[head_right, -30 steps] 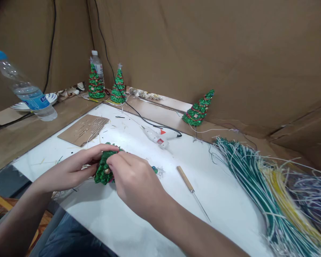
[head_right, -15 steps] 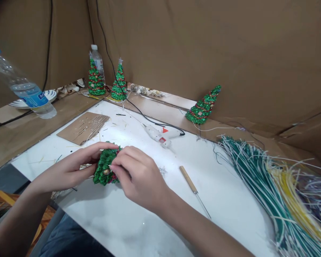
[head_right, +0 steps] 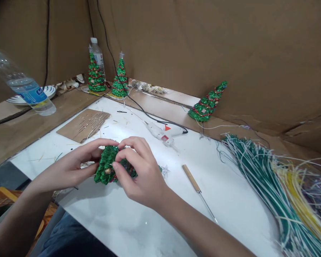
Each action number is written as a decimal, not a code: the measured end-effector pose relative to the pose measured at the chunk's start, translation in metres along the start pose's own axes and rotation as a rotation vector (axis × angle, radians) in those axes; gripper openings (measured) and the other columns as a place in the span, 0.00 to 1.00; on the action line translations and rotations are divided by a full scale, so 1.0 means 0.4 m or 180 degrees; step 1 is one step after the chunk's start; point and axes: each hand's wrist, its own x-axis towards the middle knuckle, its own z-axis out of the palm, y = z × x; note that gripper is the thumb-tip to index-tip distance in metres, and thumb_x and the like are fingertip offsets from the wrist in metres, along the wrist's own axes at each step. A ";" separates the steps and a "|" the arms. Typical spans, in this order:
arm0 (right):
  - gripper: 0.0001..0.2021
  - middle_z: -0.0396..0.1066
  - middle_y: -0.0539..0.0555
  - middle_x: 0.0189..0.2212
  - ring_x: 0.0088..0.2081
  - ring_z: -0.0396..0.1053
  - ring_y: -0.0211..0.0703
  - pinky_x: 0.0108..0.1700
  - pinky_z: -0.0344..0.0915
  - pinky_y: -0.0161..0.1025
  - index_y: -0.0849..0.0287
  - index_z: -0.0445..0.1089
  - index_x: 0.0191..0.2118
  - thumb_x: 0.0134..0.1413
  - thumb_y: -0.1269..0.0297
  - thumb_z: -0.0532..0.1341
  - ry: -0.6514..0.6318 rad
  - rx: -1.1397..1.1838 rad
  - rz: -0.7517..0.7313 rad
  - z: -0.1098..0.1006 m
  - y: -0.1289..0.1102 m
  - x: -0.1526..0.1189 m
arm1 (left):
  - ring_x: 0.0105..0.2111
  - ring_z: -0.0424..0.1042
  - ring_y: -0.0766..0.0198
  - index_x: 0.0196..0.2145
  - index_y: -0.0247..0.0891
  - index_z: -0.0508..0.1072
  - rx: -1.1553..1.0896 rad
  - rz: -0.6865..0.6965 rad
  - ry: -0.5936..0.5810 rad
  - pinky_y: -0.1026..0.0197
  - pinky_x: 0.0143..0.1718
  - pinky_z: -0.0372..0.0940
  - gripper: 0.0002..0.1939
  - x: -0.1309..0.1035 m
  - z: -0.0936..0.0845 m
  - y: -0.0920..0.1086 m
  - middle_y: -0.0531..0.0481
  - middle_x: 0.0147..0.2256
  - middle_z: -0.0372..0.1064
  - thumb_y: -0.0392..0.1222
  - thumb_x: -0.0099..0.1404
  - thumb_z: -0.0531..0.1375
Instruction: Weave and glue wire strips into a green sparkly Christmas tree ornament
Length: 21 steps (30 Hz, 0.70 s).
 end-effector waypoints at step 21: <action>0.05 0.65 0.59 0.35 0.41 0.64 0.45 0.40 0.66 0.43 0.63 0.66 0.30 0.52 0.78 0.60 -0.0033 -0.0509 -0.0064 0.002 -0.037 -0.005 | 0.25 0.65 0.70 0.53 0.37 0.61 -0.0571 -0.0413 0.0311 0.68 0.28 0.61 0.26 0.012 0.000 0.004 0.56 0.25 0.67 0.26 0.56 0.55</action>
